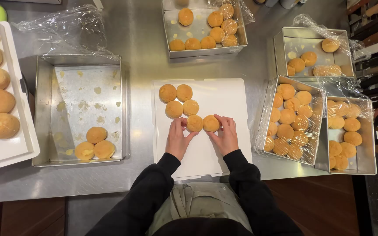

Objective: Arrange small round pastries on a white tray in a specific pattern

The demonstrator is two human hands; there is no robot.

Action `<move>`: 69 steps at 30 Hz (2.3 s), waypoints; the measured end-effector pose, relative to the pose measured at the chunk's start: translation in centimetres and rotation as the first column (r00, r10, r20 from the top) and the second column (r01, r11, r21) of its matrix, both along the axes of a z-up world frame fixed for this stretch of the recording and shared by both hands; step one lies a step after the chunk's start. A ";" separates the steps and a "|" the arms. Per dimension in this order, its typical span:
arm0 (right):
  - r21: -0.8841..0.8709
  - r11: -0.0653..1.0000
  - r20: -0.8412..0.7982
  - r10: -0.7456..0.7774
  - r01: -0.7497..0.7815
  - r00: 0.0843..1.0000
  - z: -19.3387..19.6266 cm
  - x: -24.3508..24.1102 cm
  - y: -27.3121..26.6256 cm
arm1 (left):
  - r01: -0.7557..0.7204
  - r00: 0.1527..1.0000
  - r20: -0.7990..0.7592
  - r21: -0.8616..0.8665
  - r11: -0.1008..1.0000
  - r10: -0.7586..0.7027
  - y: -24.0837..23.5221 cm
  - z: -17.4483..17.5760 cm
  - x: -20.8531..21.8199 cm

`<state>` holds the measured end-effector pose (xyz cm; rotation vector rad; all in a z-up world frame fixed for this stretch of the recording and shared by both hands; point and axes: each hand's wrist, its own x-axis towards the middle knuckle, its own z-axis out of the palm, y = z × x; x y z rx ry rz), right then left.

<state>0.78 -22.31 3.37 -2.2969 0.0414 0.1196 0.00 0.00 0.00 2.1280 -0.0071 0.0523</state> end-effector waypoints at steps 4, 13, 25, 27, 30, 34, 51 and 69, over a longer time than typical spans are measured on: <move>-0.001 1.000 0.003 -0.006 0.006 1.000 0.2 0.0 -0.2 | -0.020 1.000 0.009 -0.010 1.000 0.020 -0.4 0.3 0.0; 0.010 1.000 0.044 0.028 -0.028 0.999 -0.2 -0.2 -0.3 | -0.079 0.997 0.019 -0.073 0.994 0.080 -0.4 0.7 -0.2; -0.050 0.999 0.204 0.020 -0.010 0.979 1.9 2.5 0.3 | -0.342 0.940 -0.090 -0.256 0.904 0.330 5.3 4.5 2.1; -0.077 0.992 0.185 0.111 -0.098 0.976 1.8 4.7 1.2 | -0.310 0.946 -0.200 -0.318 0.896 0.257 5.1 4.6 2.6; -0.074 0.985 0.158 0.168 -0.158 0.973 -0.4 8.0 2.5 | -0.345 0.932 -0.232 -0.327 0.880 0.279 4.7 4.6 2.6; -0.066 0.975 0.043 0.213 -0.210 0.976 -0.6 9.5 4.3 | -0.385 0.920 -0.223 -0.351 0.854 0.323 3.9 4.7 2.2; -0.055 0.973 -0.028 0.225 -0.226 0.974 2.6 10.7 5.7 | -0.331 0.941 -0.107 -0.104 0.938 0.320 3.7 3.6 3.7; 0.041 0.972 0.031 0.231 -0.232 0.972 2.6 12.8 3.7 | -0.346 0.936 0.039 -0.089 0.934 0.350 4.0 3.3 4.2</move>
